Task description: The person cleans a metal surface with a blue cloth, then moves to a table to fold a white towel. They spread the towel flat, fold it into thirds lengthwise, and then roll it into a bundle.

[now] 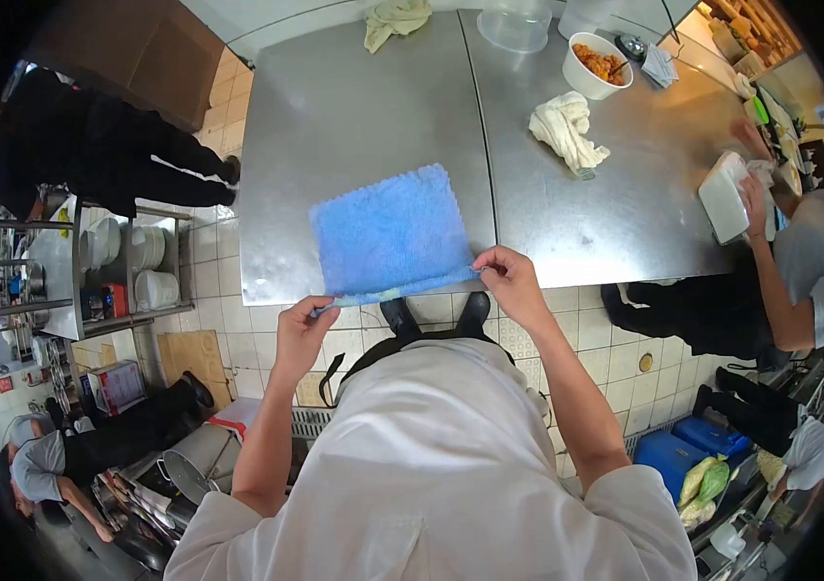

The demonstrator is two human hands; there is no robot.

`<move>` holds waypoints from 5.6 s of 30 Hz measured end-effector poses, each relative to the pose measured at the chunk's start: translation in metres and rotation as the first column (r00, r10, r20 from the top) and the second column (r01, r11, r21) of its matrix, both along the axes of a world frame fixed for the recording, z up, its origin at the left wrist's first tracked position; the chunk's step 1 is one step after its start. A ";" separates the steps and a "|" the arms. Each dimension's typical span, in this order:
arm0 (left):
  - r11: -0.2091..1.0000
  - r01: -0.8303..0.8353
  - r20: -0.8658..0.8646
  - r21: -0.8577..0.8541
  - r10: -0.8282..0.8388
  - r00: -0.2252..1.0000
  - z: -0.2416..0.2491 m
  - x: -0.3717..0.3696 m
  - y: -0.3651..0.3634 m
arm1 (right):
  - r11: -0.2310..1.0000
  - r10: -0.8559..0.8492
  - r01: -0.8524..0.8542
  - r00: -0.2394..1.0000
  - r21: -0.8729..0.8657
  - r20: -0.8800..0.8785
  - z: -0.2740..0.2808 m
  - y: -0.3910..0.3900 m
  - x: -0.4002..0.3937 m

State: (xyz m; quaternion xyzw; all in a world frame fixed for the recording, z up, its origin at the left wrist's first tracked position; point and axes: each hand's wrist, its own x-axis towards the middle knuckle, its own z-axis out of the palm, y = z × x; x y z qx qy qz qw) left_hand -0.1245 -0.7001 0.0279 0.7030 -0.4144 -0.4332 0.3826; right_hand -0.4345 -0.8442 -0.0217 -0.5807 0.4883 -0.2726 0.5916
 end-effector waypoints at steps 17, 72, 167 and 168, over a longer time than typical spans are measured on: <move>0.942 -0.177 0.220 -0.287 0.244 0.945 -0.048 0.043 -0.109 | 0.894 -0.156 0.012 0.945 -0.449 -0.287 0.011 -0.098 0.087; 0.842 0.235 0.350 -0.485 -0.059 0.935 -0.039 -0.094 -0.029 | 0.464 0.352 -0.601 0.799 -0.651 -0.487 0.049 -0.019 0.039; -0.846 -0.424 0.513 -0.322 0.220 -0.829 0.059 -0.042 0.662 | -0.944 0.303 -0.330 -0.882 0.015 -0.359 -0.104 0.642 0.687; -0.840 -0.438 0.516 -0.320 0.233 -0.824 0.069 -0.033 0.677 | -0.939 0.317 -0.345 -0.879 0.016 -0.357 -0.108 0.631 0.698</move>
